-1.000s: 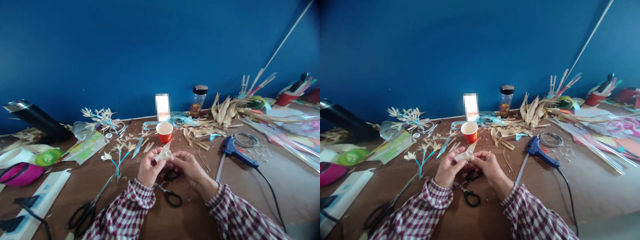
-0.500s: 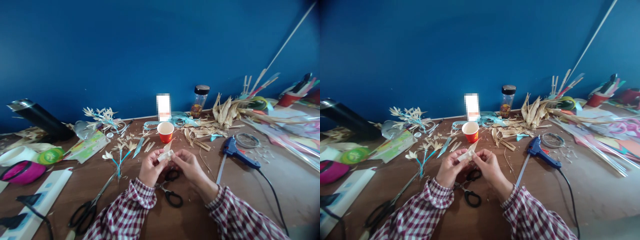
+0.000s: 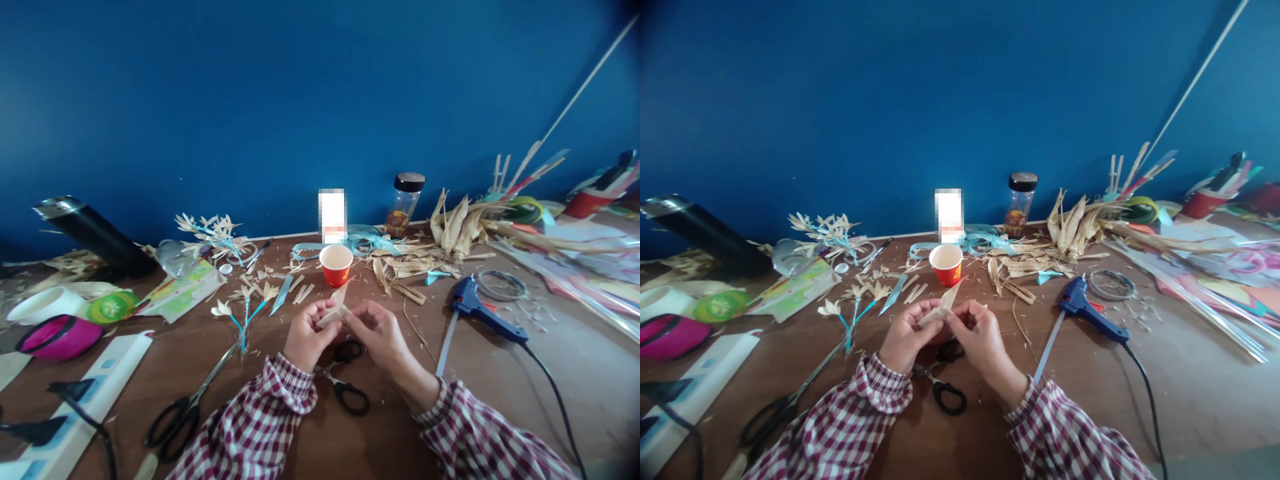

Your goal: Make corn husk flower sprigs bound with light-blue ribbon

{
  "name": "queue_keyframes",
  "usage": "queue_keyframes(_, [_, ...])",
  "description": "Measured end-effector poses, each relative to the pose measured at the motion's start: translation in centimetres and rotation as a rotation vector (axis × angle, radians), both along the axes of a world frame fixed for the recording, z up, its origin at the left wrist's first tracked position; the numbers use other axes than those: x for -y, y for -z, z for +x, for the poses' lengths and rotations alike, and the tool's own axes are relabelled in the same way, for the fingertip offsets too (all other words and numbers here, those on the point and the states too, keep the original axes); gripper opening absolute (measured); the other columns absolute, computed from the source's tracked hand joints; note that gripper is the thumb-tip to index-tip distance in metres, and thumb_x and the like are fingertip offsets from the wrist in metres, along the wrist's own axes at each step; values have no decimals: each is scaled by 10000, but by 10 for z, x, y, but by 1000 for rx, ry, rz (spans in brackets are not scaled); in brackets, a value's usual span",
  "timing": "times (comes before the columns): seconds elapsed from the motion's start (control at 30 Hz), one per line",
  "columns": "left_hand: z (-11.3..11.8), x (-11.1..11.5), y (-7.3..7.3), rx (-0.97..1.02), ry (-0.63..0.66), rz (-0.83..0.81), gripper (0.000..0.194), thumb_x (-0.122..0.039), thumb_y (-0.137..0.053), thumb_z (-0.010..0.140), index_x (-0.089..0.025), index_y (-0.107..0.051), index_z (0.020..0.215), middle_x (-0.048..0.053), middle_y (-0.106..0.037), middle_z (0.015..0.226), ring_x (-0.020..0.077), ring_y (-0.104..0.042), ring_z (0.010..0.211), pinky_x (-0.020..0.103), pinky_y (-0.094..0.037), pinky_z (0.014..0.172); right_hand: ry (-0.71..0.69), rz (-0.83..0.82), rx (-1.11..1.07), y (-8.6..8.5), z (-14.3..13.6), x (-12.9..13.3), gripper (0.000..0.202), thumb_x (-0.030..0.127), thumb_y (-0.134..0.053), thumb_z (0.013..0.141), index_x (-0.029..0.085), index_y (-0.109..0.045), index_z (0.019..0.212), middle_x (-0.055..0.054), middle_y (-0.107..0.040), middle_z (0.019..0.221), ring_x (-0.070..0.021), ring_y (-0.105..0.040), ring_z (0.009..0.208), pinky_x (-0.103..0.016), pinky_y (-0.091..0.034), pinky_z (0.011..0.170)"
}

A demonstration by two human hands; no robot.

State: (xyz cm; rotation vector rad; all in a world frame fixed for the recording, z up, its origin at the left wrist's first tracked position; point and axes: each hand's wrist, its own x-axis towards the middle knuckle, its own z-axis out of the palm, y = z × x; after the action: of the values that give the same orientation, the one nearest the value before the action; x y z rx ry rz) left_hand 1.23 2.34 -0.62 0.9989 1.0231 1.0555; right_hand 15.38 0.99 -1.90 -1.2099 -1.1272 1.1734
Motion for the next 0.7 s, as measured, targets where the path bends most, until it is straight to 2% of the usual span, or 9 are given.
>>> queue_keyframes(0.17, [-3,0,0,-121,-18,84,332,-159,-733,626,-133,-635,942,36,-712,788,143,-644,690,250,-511,655,-14,23,84,2,1,2,234,406,-658,766,185,-595,723,-10,-622,634,-141,-538,561,-255,-416,524])
queue_keyframes(0.4, [-3,-1,-2,43,28,-6,339,-169,-748,618,-136,-641,938,68,-720,828,182,-669,778,341,-540,746,35,5,-65,-5,6,-2,251,445,-641,768,201,-583,767,-17,-630,682,-167,-576,611,-287,-465,581])
queue_keyframes(0.5, [-2,0,-3,83,32,-28,348,-149,-728,622,-128,-643,958,70,-706,830,178,-661,780,336,-537,757,124,27,0,-8,10,-5,258,444,-658,746,195,-589,736,-2,-602,637,-145,-527,564,-266,-422,540])
queue_keyframes(0.57, [-1,1,-3,110,49,-18,395,-143,-715,625,-132,-631,1010,85,-691,934,183,-650,839,325,-531,769,156,46,49,-9,12,-5,254,436,-665,737,193,-593,721,1,-592,620,-143,-508,552,-262,-399,527])
queue_keyframes(0.63, [1,3,-3,132,67,-5,435,-164,-721,632,-146,-615,1054,92,-662,1049,191,-634,904,317,-527,782,122,69,87,-9,11,-3,237,426,-642,760,197,-588,727,-5,-600,635,-153,-522,572,-267,-405,540])
queue_keyframes(0.7, [2,4,-2,103,66,1,422,-206,-736,641,-150,-617,1043,69,-670,989,173,-637,837,293,-532,735,71,98,154,-9,8,1,210,403,-604,797,204,-578,736,-12,-608,664,-161,-539,600,-268,-412,553])
